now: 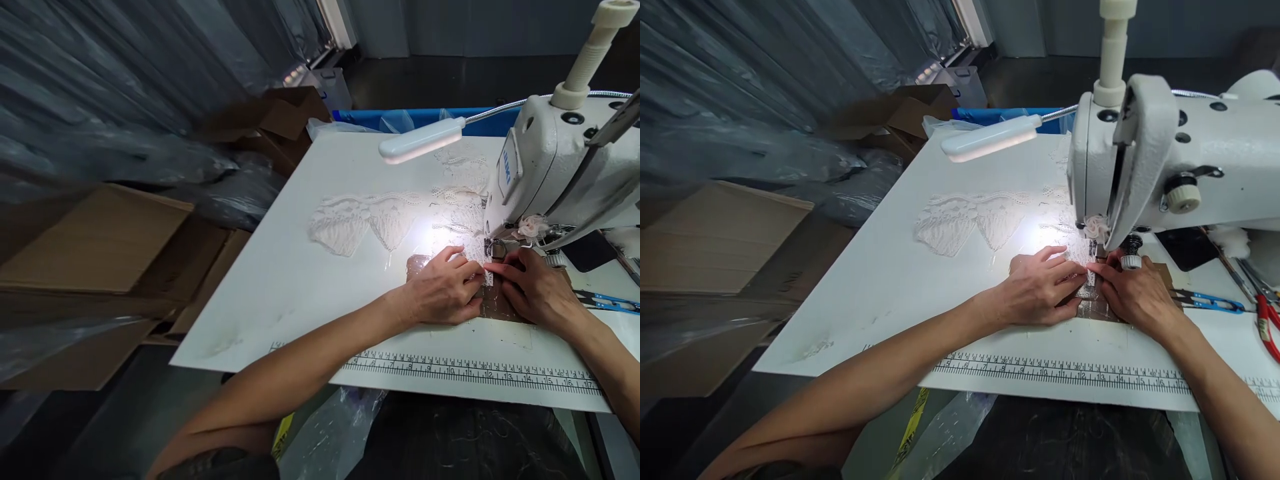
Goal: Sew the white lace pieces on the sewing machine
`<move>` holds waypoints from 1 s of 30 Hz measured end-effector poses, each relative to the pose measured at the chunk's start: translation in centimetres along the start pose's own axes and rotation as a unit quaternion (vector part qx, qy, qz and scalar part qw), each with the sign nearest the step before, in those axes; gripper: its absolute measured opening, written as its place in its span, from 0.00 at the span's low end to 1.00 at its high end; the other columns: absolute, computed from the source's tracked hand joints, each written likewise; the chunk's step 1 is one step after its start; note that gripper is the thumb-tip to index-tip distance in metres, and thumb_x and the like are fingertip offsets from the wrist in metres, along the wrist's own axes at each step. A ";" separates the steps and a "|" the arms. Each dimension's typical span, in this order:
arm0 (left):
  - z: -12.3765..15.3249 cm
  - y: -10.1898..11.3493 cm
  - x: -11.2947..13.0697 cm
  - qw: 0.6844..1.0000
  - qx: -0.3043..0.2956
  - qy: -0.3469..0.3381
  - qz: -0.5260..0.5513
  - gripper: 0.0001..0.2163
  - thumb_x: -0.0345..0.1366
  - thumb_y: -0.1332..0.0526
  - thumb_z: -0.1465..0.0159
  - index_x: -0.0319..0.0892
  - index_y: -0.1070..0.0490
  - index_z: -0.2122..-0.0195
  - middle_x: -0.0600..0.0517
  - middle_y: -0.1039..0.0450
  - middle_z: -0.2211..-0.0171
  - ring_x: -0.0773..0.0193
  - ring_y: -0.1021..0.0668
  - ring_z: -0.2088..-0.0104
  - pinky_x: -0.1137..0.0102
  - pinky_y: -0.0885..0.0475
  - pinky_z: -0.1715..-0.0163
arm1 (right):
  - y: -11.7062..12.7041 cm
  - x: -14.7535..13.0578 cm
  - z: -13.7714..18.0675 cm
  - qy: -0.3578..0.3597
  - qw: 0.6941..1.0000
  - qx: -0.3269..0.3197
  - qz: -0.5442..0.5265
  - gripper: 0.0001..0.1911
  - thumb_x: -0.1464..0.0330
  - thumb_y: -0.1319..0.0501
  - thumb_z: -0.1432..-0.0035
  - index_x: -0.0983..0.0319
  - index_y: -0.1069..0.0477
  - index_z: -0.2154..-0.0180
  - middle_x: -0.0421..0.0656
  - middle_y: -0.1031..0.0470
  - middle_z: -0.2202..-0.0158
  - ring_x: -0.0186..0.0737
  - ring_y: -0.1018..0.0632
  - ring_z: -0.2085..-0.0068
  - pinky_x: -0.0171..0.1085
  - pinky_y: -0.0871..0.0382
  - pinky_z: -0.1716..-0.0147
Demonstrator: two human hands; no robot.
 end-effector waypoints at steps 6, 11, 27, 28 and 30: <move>0.1 -0.7 -0.5 0.999 -0.046 0.013 0.020 0.14 0.38 0.47 0.32 0.37 0.24 0.57 0.46 0.24 0.60 0.61 0.23 0.66 0.52 0.28 0.46 | -0.1 0.0 -0.3 -0.024 1.000 0.009 0.009 0.22 0.66 0.48 0.35 0.51 0.26 0.44 0.46 0.25 0.67 0.44 0.27 0.70 0.44 0.34 0.66; 0.0 -1.0 -0.9 0.996 -0.064 0.031 0.045 0.15 0.40 0.47 0.31 0.36 0.25 0.57 0.44 0.23 0.57 0.59 0.22 0.62 0.53 0.30 0.44 | 0.3 -0.2 0.2 0.009 1.000 0.020 0.006 0.22 0.65 0.49 0.34 0.52 0.26 0.44 0.48 0.23 0.61 0.42 0.26 0.69 0.42 0.32 0.67; 0.0 -1.3 -1.9 0.992 -0.072 0.067 0.083 0.20 0.41 0.49 0.31 0.31 0.27 0.50 0.40 0.25 0.50 0.57 0.21 0.57 0.54 0.31 0.44 | 0.2 -0.6 0.3 0.007 0.999 0.044 0.029 0.21 0.65 0.50 0.33 0.55 0.25 0.45 0.52 0.24 0.56 0.44 0.24 0.66 0.43 0.32 0.67; 0.0 -1.3 -2.0 0.991 -0.073 0.073 0.086 0.20 0.41 0.48 0.31 0.31 0.27 0.50 0.40 0.25 0.50 0.57 0.21 0.57 0.54 0.32 0.43 | 0.1 -0.5 0.3 0.003 0.999 0.044 0.028 0.21 0.65 0.49 0.33 0.55 0.25 0.45 0.52 0.24 0.56 0.44 0.24 0.66 0.42 0.32 0.67; -0.1 -1.5 -2.2 0.989 -0.081 0.084 0.092 0.20 0.43 0.48 0.31 0.33 0.26 0.50 0.40 0.25 0.48 0.57 0.21 0.56 0.52 0.32 0.42 | -0.1 -0.5 0.3 0.000 0.998 0.049 0.026 0.20 0.65 0.49 0.33 0.56 0.26 0.44 0.51 0.24 0.57 0.44 0.23 0.66 0.42 0.31 0.67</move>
Point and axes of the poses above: each hand's wrist, its own z-axis away from the middle knuckle, its own y-axis out of the back of the hand, x = y × z, the point moved 7 cm from there along -z, towards the middle knuckle
